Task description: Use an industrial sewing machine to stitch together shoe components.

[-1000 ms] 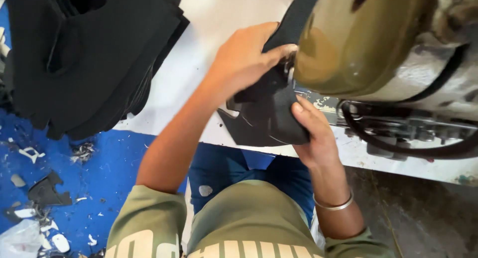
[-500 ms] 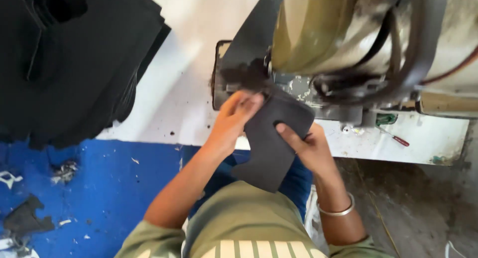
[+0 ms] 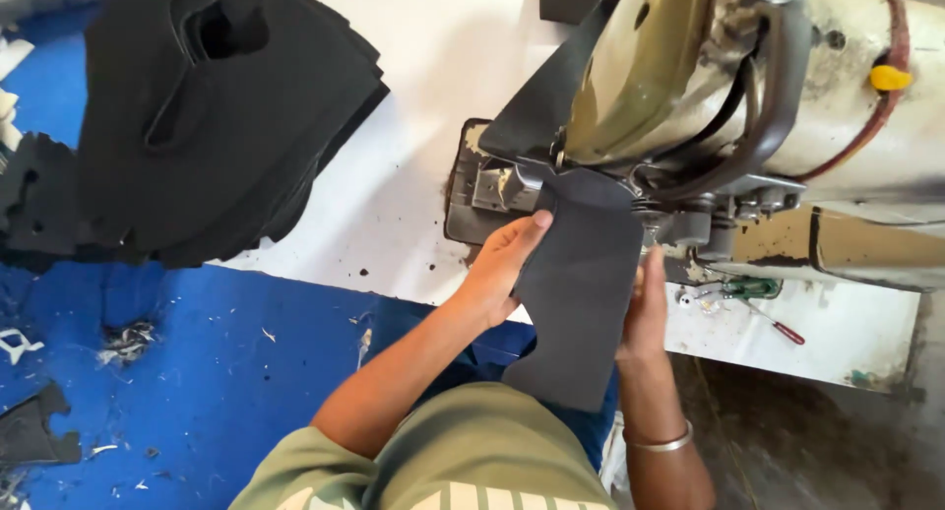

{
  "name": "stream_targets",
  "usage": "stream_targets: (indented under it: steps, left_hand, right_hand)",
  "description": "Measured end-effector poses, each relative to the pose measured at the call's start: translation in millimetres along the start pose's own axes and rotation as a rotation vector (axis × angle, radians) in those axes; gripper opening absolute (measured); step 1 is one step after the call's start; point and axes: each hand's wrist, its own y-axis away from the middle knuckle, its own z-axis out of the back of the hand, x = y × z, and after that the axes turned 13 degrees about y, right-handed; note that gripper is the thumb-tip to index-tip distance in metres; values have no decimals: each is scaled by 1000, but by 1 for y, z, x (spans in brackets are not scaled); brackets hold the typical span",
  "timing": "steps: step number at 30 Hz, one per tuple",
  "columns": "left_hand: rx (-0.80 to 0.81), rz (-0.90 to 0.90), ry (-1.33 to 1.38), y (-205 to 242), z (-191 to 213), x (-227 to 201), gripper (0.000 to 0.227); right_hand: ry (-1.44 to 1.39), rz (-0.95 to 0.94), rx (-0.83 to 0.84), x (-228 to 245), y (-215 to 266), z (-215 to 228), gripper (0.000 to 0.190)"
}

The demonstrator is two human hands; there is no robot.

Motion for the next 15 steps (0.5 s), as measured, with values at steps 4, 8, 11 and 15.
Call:
stream_targets:
  steps: [4, 8, 11, 15]
  left_hand:
    - [-264, -435, -1310, 11, -11, -3, 39]
    - [-172, -1027, -1676, 20, -36, -16, 13]
    - [-123, -1111, -1616, 21, -29, -20, 13]
    - [-45, -592, -1189, 2, 30, -31, 26]
  right_hand:
    - [-457, -302, 88, -31, -44, 1, 34]
    - [-636, -361, 236, 33, -51, -55, 27]
    - [-571, -250, 491, 25, -53, -54, 34]
    - [-369, -291, 201, 10, -61, -43, 22]
